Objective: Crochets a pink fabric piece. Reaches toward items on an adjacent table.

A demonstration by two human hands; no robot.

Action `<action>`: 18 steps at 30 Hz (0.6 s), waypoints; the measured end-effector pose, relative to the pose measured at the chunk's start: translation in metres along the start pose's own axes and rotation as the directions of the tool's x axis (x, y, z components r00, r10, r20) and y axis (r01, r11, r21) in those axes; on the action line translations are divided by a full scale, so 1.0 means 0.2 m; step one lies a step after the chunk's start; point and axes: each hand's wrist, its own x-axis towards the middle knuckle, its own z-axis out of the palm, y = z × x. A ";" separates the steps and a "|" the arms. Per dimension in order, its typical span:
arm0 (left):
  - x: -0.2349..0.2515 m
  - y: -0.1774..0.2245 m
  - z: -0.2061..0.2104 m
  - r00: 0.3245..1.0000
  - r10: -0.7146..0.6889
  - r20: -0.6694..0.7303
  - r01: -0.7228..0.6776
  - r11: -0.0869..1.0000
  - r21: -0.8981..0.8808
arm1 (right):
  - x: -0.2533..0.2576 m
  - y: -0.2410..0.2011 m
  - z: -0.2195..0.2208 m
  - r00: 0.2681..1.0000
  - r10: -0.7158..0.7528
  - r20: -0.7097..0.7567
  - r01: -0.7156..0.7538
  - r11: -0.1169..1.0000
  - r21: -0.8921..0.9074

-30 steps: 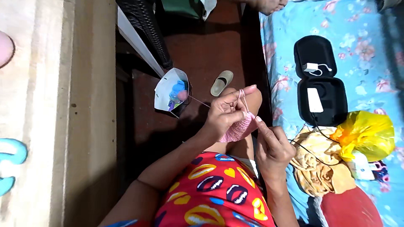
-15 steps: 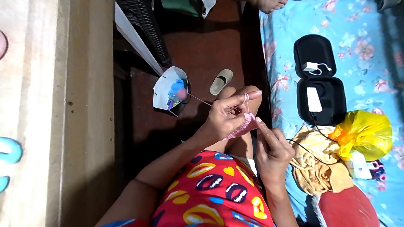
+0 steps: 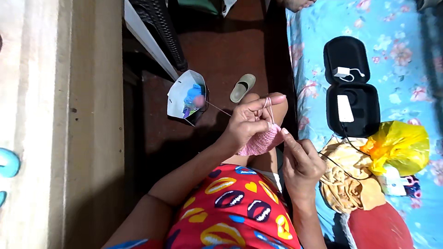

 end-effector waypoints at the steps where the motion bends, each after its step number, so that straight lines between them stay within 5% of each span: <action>1: 0.01 0.00 0.00 1.000 -0.028 -0.003 0.028 0.999 -0.019 | 0.00 0.01 0.00 1.000 0.003 0.009 -0.003 1.000 0.025; 4: 0.03 -0.02 0.00 1.000 -0.015 0.001 0.015 0.998 -0.053 | -0.01 0.02 -0.01 0.998 0.043 0.038 -0.048 0.991 0.129; 9: 0.00 -0.04 0.01 0.934 0.336 0.123 -0.357 0.868 0.345 | 0.00 0.01 -0.02 0.952 0.272 0.144 -0.307 0.856 0.415; 13: -0.02 -0.10 0.04 0.878 0.474 0.065 -0.461 0.801 0.383 | 0.00 0.00 -0.01 0.940 0.318 0.126 -0.341 0.835 0.432; 15: -0.03 -0.12 0.06 0.883 0.469 0.012 -0.445 0.828 0.341 | -0.01 0.00 0.00 0.939 0.325 0.112 -0.339 0.826 0.450; 18: -0.03 -0.10 0.06 0.967 0.255 -0.027 -0.252 0.965 0.072 | -0.01 0.01 0.01 0.923 0.356 0.144 -0.371 0.733 0.570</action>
